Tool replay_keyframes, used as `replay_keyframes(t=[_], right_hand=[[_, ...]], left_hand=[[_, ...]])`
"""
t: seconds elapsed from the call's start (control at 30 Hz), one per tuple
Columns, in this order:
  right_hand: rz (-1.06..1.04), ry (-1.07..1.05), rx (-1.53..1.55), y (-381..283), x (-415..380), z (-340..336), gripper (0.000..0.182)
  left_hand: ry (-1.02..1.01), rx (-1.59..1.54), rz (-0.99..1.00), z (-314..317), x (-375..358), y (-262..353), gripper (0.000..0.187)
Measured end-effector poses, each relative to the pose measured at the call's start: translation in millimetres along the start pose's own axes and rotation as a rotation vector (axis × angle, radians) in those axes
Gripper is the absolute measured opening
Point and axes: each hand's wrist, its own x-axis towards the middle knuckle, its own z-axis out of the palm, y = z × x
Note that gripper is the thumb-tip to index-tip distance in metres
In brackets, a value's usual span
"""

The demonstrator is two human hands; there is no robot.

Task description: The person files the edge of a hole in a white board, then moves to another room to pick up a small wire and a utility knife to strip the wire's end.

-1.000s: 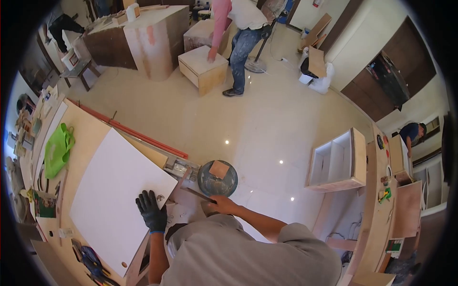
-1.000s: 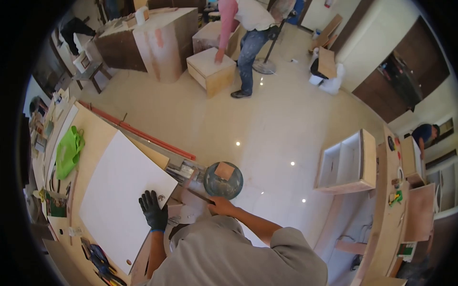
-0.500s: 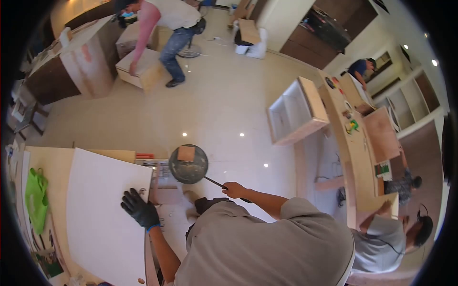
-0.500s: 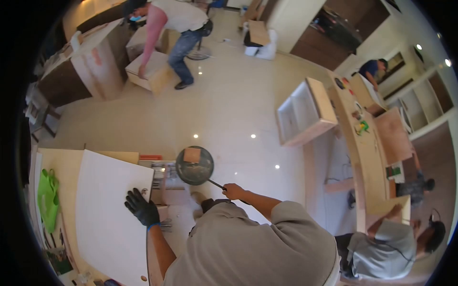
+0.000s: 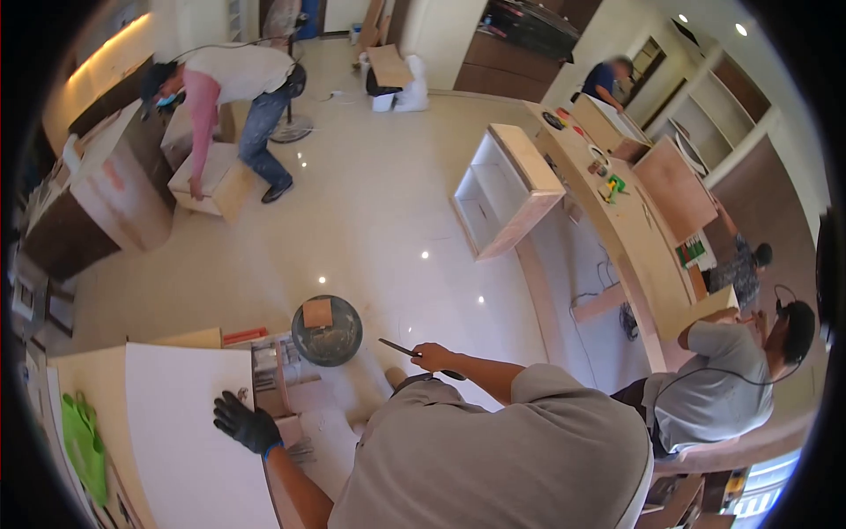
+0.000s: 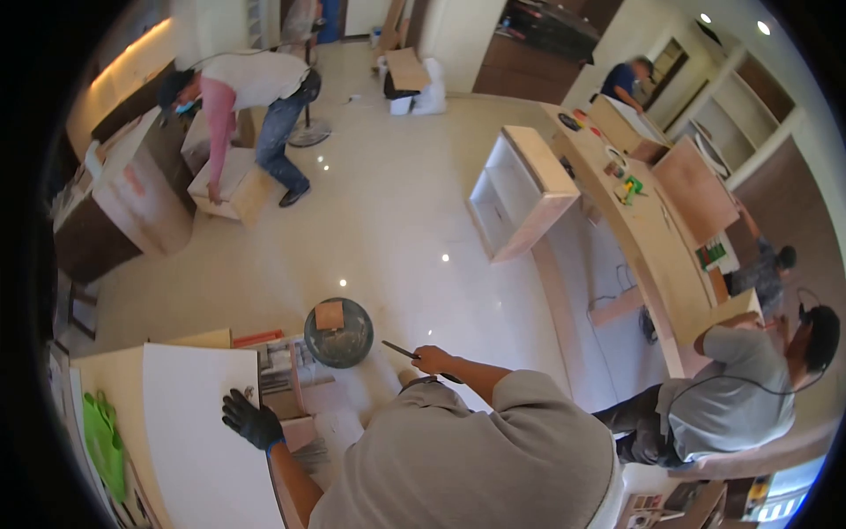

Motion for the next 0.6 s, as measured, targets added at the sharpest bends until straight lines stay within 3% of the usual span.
replay_keyframes(t=[0.17,0.23,0.27,0.3,0.33,0.37,0.4,0.47,0.53,0.6], right_hand=[[0.225,-0.075,0.269,14.5,0.5,-36.5,0.035],[0.328,-0.08,0.51,38.9,-5.4,-32.8,0.034],[0.363,-0.068,0.685,72.0,0.3,-20.4,0.034],[0.29,-0.032,0.789,99.7,-0.1,-12.6,0.034],[0.213,-0.004,0.894,124.8,-2.8,-6.9,0.034],[0.425,-0.105,0.636,116.2,0.8,-25.2,0.029],[0.427,-0.138,0.48,135.6,7.8,-21.7,0.027],[0.371,-0.217,0.422,127.3,1.9,-38.6,0.028],[0.269,-0.26,0.355,122.3,-0.5,-38.4,0.027],[0.264,-0.263,0.348,127.1,2.1,-36.8,0.027]], left_hand=[[-0.091,0.037,-0.026,-3.5,4.5,2.7,0.093],[0.037,-0.037,0.029,38.8,1.7,-13.5,0.095],[0.292,-0.119,0.237,70.5,1.5,-29.8,0.098],[0.087,-0.153,0.027,60.1,-3.3,-18.3,0.099],[0.178,-0.249,0.068,59.3,-8.3,-16.2,0.103],[0.11,-0.208,0.005,48.3,-7.7,-8.0,0.096],[0.117,-0.116,0.008,65.8,-2.5,-9.8,0.096],[0.197,-0.229,0.02,71.1,-0.5,-12.4,0.088],[0.047,-0.063,-0.115,31.4,-9.5,5.2,0.085],[-0.033,-0.139,-0.182,9.9,-21.3,11.7,0.083]])
